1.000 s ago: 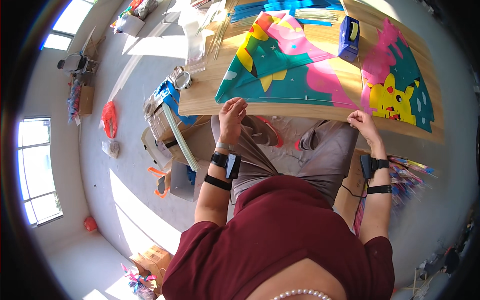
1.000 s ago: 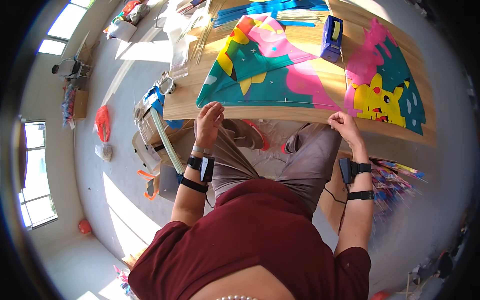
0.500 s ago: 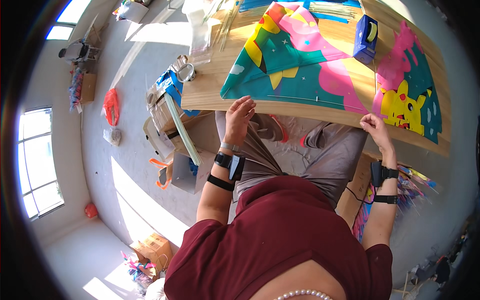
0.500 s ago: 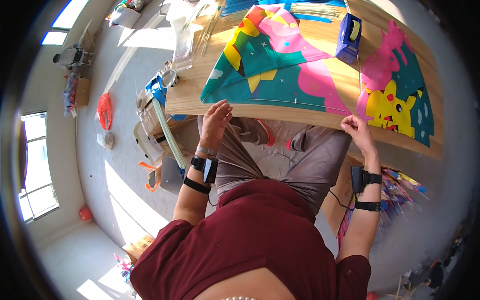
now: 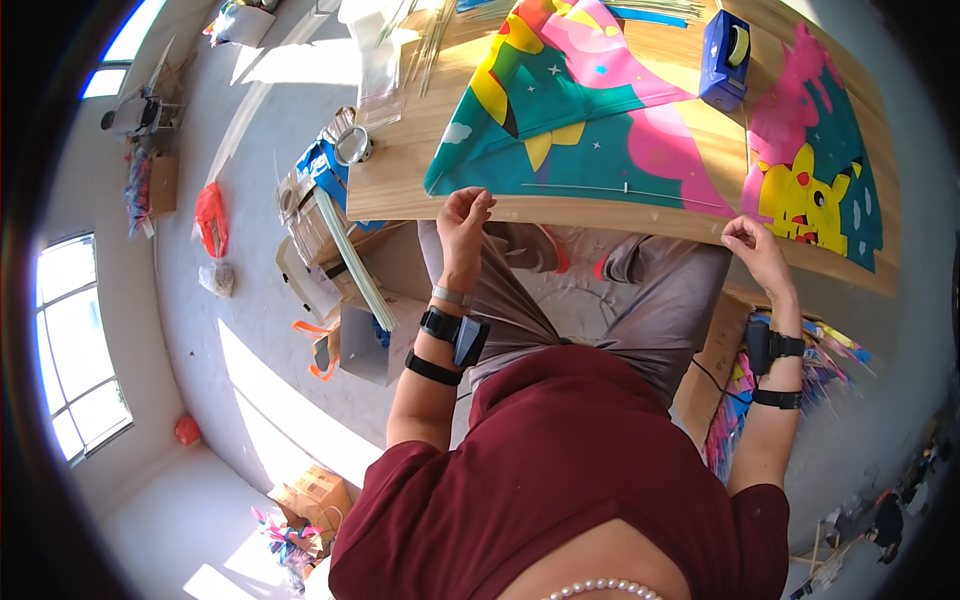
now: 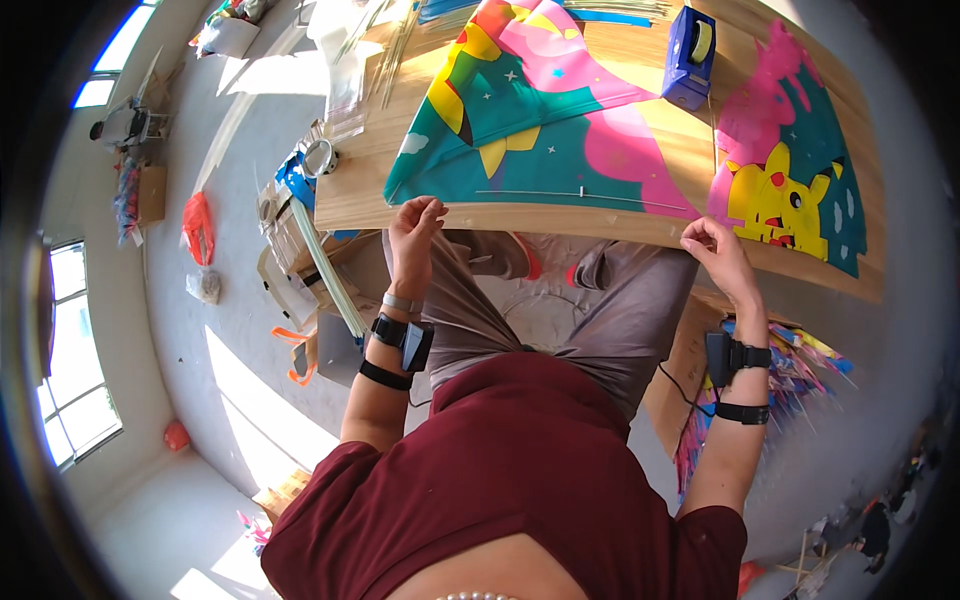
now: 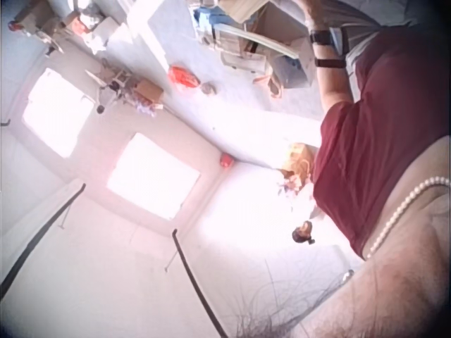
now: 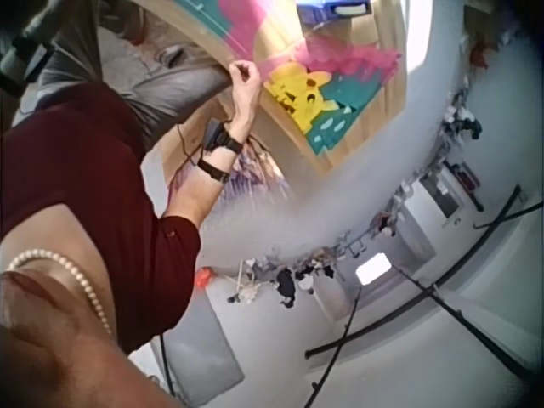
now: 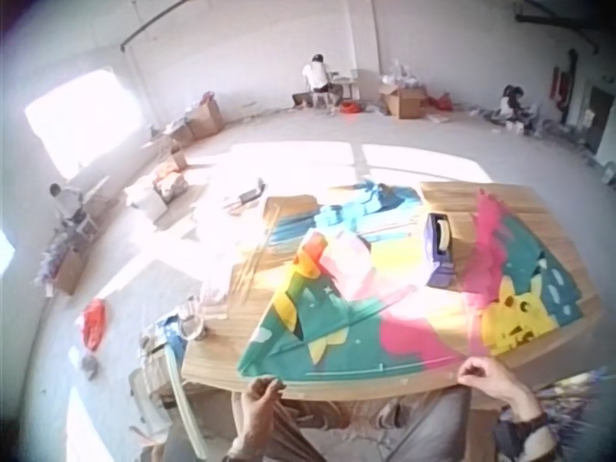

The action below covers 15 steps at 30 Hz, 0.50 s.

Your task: Manually assembling paper or plastic kites by applying tape and attaching structural elements.

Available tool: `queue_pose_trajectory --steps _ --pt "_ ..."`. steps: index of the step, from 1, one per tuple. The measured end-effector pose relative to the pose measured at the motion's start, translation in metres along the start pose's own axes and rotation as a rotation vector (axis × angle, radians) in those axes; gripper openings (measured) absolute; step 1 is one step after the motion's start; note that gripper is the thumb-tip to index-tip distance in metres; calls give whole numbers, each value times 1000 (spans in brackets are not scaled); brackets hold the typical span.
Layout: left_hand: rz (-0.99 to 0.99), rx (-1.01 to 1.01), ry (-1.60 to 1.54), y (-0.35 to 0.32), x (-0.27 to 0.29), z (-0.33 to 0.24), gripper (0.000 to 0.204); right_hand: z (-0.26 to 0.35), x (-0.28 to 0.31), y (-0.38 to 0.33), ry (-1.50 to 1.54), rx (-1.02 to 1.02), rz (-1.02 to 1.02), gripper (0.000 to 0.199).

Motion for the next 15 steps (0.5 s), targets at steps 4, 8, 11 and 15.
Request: queue_pose_trajectory --steps 4,8,11,15 --pt "-62 -105 389 -2 -1 4 14 14 -1 -6 -2 9 0 6" --pt "-87 -162 584 -15 -4 9 15 41 -9 -16 -42 -3 7 8" --pt "-22 -35 490 -31 -12 17 13 72 -24 -27 -215 63 -23 10" --pt "50 95 312 -46 -19 35 14 125 -49 -43 -388 155 -39 8"
Point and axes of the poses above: each hand's wrist, its own y-axis towards the middle knuckle, its own x-axis out of the back of the hand, z = x × y, the point moved 2 cm from there along y, towards the middle knuckle, and after that the axes turned 3 degrees about z, right-handed, at the moved point
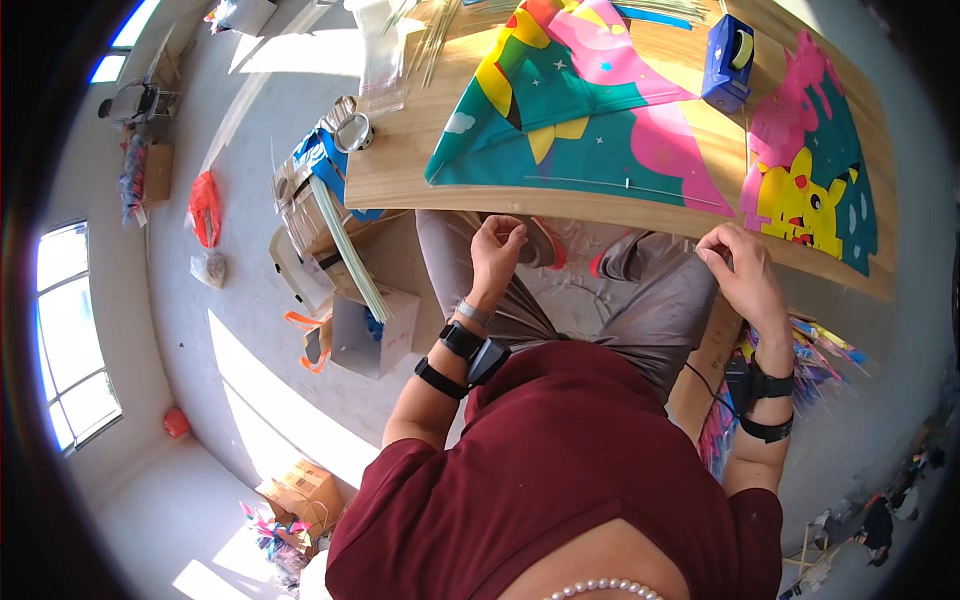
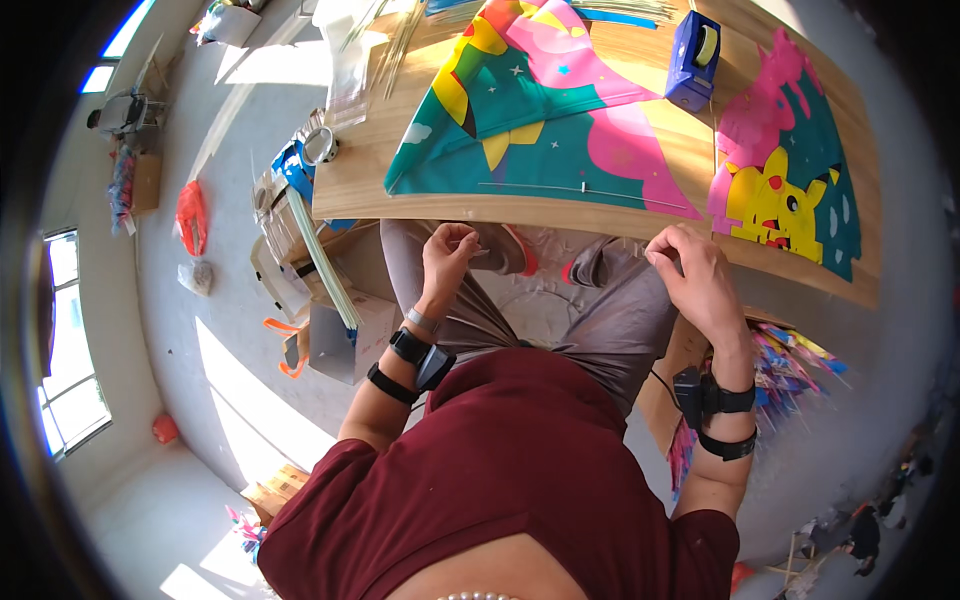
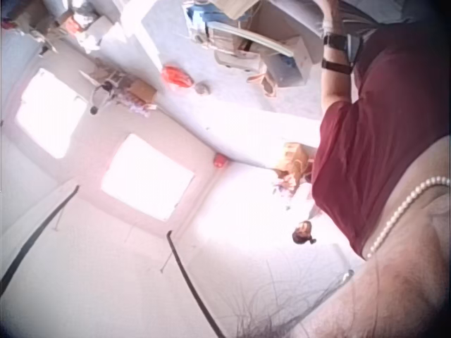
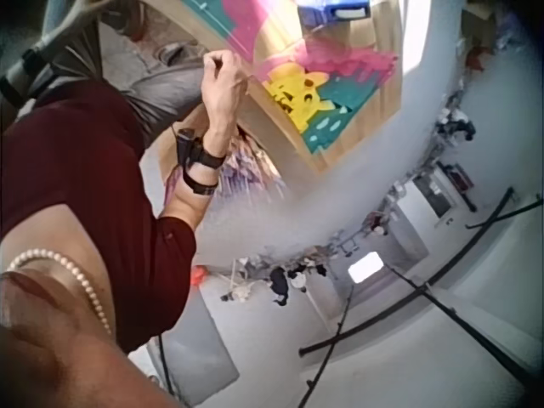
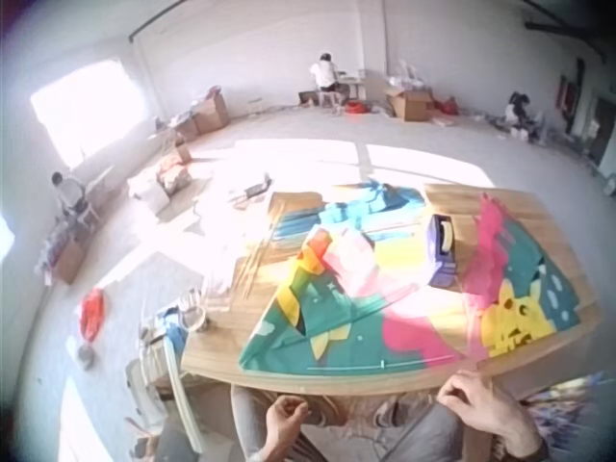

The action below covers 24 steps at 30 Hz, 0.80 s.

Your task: Manually assembling paper or plastic kites by applying tape and attaching structural elements.

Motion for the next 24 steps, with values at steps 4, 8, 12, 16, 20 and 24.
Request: queue_pose_trajectory --steps 4,8,12,16,20,24 --pt "6 208 -316 -4 -5 20 16 58 7 -6 -60 124 -36 7" --pt "7 301 -623 -3 -8 19 23 103 19 -14 -57 200 -19 9" --pt "133 514 -1033 -2 -16 11 35 132 24 -22 -25 230 9 9" --pt "215 555 -1075 -5 -27 3 35 150 26 -31 -99 297 8 12" --pt "174 523 -1190 -1 -30 4 26 160 26 -35 -164 329 8 13" --pt "69 504 -1271 5 -29 11 22 163 24 -42 -193 302 20 13"
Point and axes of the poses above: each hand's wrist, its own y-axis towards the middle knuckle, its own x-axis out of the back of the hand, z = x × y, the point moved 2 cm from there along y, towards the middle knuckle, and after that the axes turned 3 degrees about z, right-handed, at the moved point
